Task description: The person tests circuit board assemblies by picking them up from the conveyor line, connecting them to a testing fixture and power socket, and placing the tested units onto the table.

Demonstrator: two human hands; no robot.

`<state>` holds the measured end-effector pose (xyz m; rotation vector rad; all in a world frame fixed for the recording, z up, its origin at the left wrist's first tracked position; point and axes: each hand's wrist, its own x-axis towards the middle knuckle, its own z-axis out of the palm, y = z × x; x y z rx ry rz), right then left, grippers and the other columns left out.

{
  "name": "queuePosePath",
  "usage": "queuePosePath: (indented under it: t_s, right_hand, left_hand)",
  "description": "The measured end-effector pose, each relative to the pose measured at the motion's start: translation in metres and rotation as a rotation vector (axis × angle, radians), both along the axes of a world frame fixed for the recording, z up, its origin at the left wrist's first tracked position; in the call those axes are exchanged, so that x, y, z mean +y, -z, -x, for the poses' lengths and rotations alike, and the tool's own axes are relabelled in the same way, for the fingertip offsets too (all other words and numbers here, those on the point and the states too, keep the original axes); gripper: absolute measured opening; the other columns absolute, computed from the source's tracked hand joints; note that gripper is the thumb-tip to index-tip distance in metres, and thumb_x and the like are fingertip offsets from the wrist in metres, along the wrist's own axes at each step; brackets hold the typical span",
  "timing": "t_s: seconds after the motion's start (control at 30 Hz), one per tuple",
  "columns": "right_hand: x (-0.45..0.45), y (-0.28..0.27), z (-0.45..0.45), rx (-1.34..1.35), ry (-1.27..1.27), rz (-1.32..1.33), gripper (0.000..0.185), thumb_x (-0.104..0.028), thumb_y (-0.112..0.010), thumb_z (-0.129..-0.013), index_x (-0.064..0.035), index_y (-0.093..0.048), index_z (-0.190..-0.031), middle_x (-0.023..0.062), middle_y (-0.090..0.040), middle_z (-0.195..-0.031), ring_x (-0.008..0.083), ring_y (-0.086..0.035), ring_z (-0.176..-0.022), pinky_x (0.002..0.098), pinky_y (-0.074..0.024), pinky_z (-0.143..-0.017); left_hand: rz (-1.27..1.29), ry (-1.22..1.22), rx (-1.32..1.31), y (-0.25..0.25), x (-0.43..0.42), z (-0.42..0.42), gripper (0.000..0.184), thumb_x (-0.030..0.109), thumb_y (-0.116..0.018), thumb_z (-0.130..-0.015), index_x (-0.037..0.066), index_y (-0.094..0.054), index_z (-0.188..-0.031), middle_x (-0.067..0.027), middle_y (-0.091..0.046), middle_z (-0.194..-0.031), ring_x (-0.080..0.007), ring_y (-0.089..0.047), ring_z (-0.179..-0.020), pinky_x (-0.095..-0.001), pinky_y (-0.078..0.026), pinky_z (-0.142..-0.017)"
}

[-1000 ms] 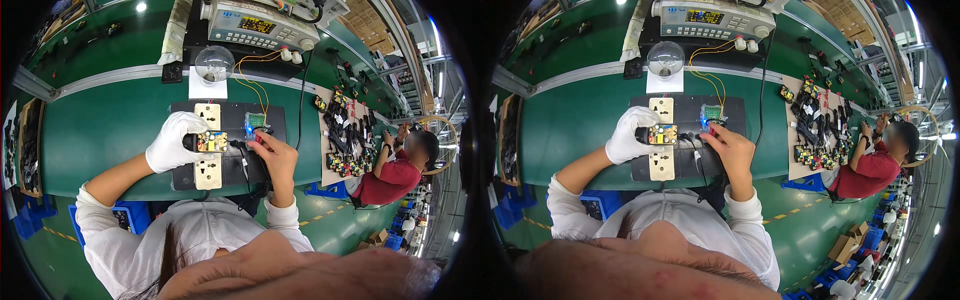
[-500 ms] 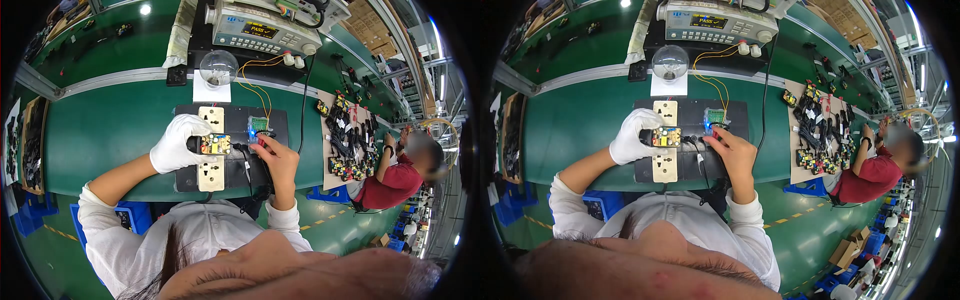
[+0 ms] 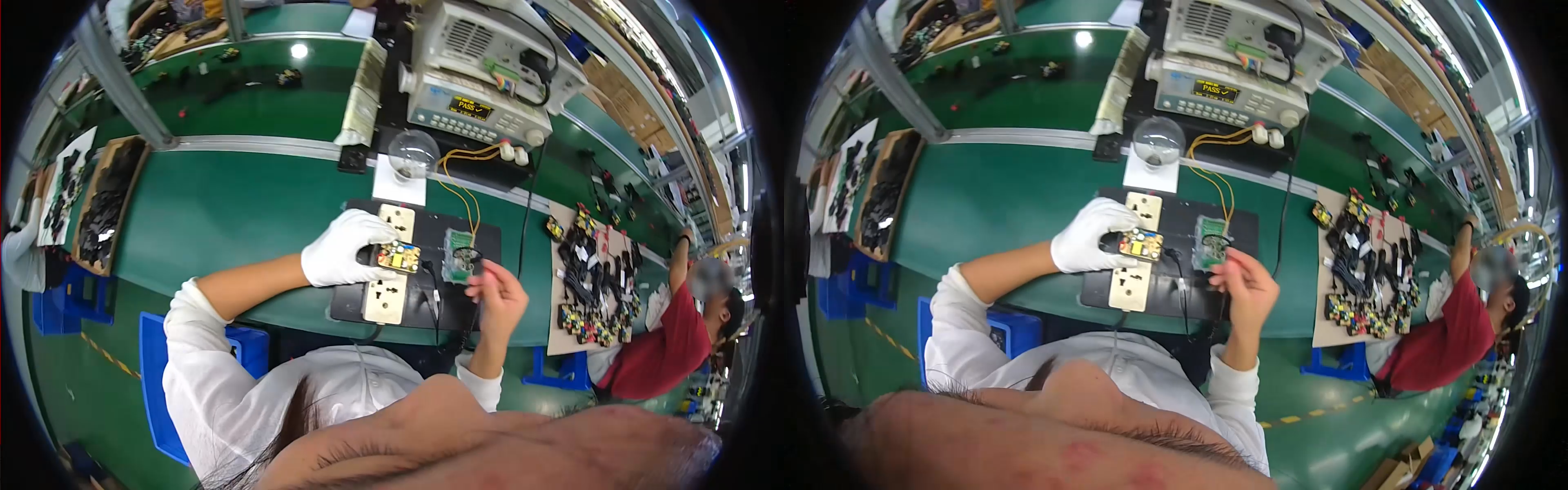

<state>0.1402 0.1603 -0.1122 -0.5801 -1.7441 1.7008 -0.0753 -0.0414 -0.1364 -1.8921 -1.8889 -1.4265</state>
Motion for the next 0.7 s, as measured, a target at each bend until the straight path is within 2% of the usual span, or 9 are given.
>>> queuePosePath:
  t_s: [0.13, 0.17, 0.2, 0.27, 0.37, 0.4, 0.53, 0.6, 0.7]
  right_hand:
    - [0.016, -0.007, -0.002, -0.069, 0.168, -0.242, 0.023, -0.005, -0.061, -0.093, 0.0030, -0.065, -0.115, 0.0099, -0.071, -0.085, 0.0145, -0.067, -0.075, 0.0226, -0.0516, -0.069]
    - [0.021, -0.008, -0.007, -0.237, 0.169, -0.295, 0.033, -0.007, -0.061, -0.093, 0.0006, -0.059, -0.124, 0.0140, -0.068, -0.101, 0.0227, -0.066, -0.092, 0.0292, -0.0520, -0.079]
    - [0.018, -0.009, -0.006, -0.218, 0.165, -0.295, 0.033, -0.007, -0.061, -0.093, 0.0006, -0.059, -0.124, 0.0140, -0.068, -0.101, 0.0227, -0.066, -0.092, 0.0292, -0.0520, -0.079]
    - [0.009, -0.010, -0.006, -0.439, 0.519, -1.070, 0.045, -0.010, -0.061, -0.093, -0.0054, -0.051, -0.137, 0.0165, -0.059, -0.118, 0.0253, -0.058, -0.110, 0.0323, -0.0491, -0.088]
    - [-0.014, -0.015, -0.017, -0.017, 0.383, -0.947, 0.036, -0.007, -0.059, -0.093, -0.0003, -0.054, -0.127, 0.0173, -0.056, -0.119, 0.0287, -0.055, -0.110, 0.0363, -0.0455, -0.092]
    - [-0.026, -0.024, -0.020, 0.070, 0.252, -0.956, 0.022, -0.009, -0.056, -0.095, 0.0027, -0.060, -0.114, 0.0143, -0.063, -0.101, 0.0247, -0.061, -0.096, 0.0341, -0.0484, -0.083]
    - [-0.058, -0.032, -0.036, -0.212, -0.450, -0.119, 0.022, -0.010, -0.050, -0.099, 0.0008, -0.067, -0.106, 0.0091, -0.069, -0.078, 0.0132, -0.066, -0.077, 0.0252, -0.0517, -0.066]
    - [-0.057, -0.026, -0.036, -0.228, -0.479, -0.081, 0.027, -0.015, -0.048, -0.101, 0.0029, -0.063, -0.115, 0.0105, -0.070, -0.089, 0.0116, -0.067, -0.081, 0.0224, -0.0515, -0.066]
    - [-0.062, -0.016, -0.035, 0.144, -0.320, 0.047, 0.052, -0.026, -0.057, -0.098, 0.0082, -0.042, -0.134, 0.0108, -0.064, -0.106, 0.0131, -0.063, -0.088, 0.0219, -0.0495, -0.069]
  left_hand:
    - [0.057, -0.068, 0.026, -0.004, -0.002, -0.008, 0.055, 0.037, -0.085, -0.065, 0.004, -0.063, -0.103, -0.0129, -0.064, -0.103, -0.0302, -0.060, -0.099, -0.0393, -0.045, -0.089]
    - [0.075, -0.077, 0.045, -0.007, -0.001, -0.009, 0.054, 0.037, -0.085, -0.066, 0.004, -0.064, -0.103, -0.0132, -0.064, -0.103, -0.0303, -0.060, -0.098, -0.0389, -0.045, -0.089]
    - [0.074, -0.090, 0.108, -0.016, 0.000, -0.012, 0.050, 0.025, -0.087, -0.063, 0.005, -0.061, -0.100, -0.0100, -0.066, -0.100, -0.0280, -0.062, -0.096, -0.0393, -0.046, -0.083]
    - [0.173, -0.116, 0.140, -0.039, 0.001, -0.021, 0.046, 0.026, -0.086, -0.064, 0.006, -0.063, -0.097, -0.0099, -0.066, -0.096, -0.0276, -0.062, -0.094, -0.0396, -0.046, -0.082]
    - [0.228, -0.064, 0.274, -0.054, 0.013, -0.025, 0.034, 0.027, -0.079, -0.065, 0.009, -0.066, -0.091, -0.0078, -0.063, -0.074, -0.0286, -0.060, -0.066, -0.0386, -0.045, -0.064]
    - [0.237, -0.026, 0.325, -0.063, 0.017, -0.028, 0.033, 0.026, -0.078, -0.065, 0.010, -0.066, -0.091, -0.0069, -0.061, -0.068, -0.0293, -0.058, -0.058, -0.0377, -0.045, -0.058]
    - [0.126, 0.036, 0.527, -0.088, 0.030, -0.046, 0.028, 0.033, -0.073, -0.072, 0.013, -0.063, -0.087, -0.0050, -0.056, -0.057, -0.0277, -0.058, -0.053, -0.0393, -0.043, -0.051]
    - [0.109, 0.062, 0.563, -0.099, 0.038, -0.059, 0.029, 0.041, -0.068, -0.078, 0.014, -0.062, -0.088, -0.0040, -0.055, -0.056, -0.0253, -0.056, -0.048, -0.0365, -0.041, -0.044]
    - [0.065, 0.131, 0.637, -0.105, 0.044, -0.070, 0.032, 0.039, -0.066, -0.079, 0.009, -0.062, -0.091, -0.0038, -0.055, -0.057, -0.0216, -0.054, -0.046, -0.0334, -0.040, -0.040]
